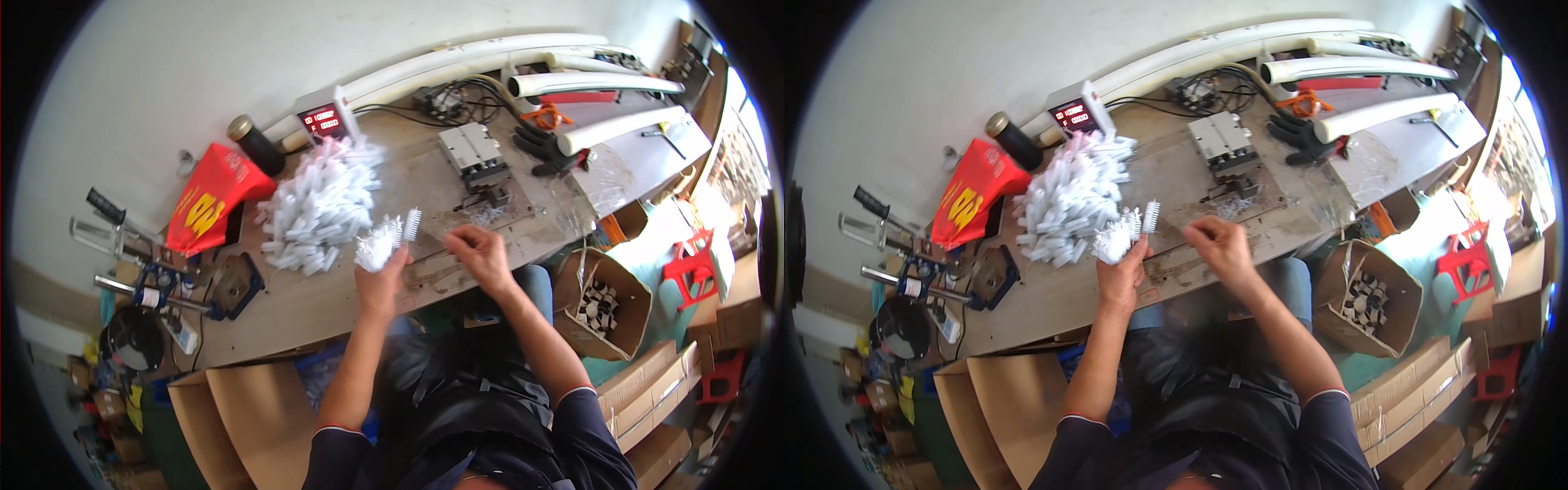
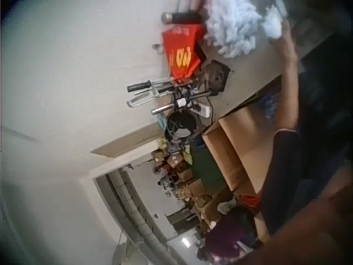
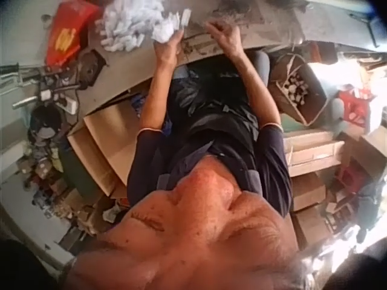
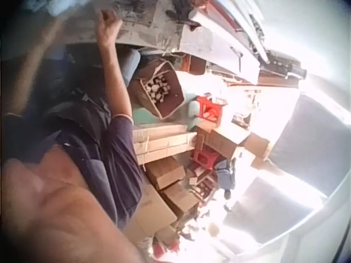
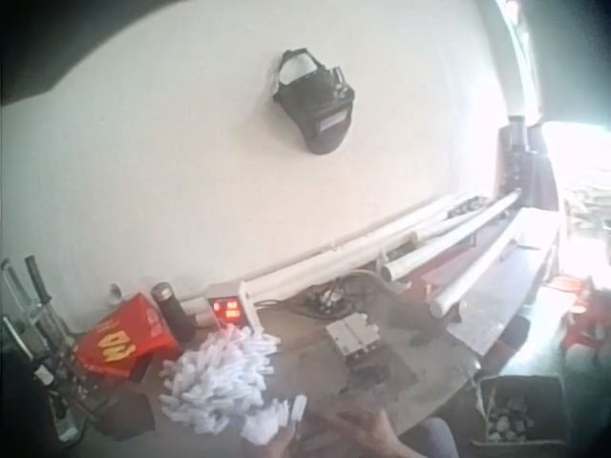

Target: The person is assembling small white plastic components and placing them into a cardboard box.

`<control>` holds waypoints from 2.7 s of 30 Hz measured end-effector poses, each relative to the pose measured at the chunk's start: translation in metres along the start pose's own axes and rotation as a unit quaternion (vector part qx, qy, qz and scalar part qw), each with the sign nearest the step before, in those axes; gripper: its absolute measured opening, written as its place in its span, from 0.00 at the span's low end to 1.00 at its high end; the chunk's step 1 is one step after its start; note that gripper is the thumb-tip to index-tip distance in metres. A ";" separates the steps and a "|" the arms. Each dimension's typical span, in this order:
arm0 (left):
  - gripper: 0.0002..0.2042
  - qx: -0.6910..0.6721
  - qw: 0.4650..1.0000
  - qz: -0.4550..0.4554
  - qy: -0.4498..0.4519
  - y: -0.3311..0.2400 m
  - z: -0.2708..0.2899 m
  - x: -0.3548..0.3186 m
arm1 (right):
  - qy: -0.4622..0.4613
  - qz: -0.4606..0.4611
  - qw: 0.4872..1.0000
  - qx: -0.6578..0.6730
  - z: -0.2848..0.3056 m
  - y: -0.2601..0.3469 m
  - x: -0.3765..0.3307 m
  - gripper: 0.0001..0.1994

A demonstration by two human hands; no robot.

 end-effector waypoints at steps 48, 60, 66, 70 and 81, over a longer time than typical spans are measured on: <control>0.09 0.213 0.931 -0.295 -0.040 0.024 -0.041 0.059 | -0.214 -0.047 0.912 -0.346 0.076 -0.002 0.038 0.11; 0.09 0.238 0.924 -0.296 -0.032 0.023 -0.042 0.055 | -0.232 -0.035 0.908 -0.346 0.075 -0.003 0.035 0.11; 0.10 0.252 0.926 -0.280 -0.032 0.030 -0.038 0.061 | -0.237 -0.034 0.908 -0.345 0.074 -0.005 0.035 0.12; 0.10 0.266 0.924 -0.272 -0.026 0.026 -0.044 0.058 | -0.248 -0.023 0.901 -0.354 0.075 -0.008 0.036 0.12; 0.08 0.303 0.908 -0.291 0.006 0.013 -0.069 0.047 | -0.266 0.009 0.910 -0.317 0.073 -0.004 0.027 0.13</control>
Point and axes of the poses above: each hand's wrist, its own x-axis towards the middle knuckle, its own z-axis out of the back of the hand, y = z × x, the point moved 5 cm from there along x, towards the middle knuckle, and after that the axes turned 1 degree about -y, right-handed, at the moved point
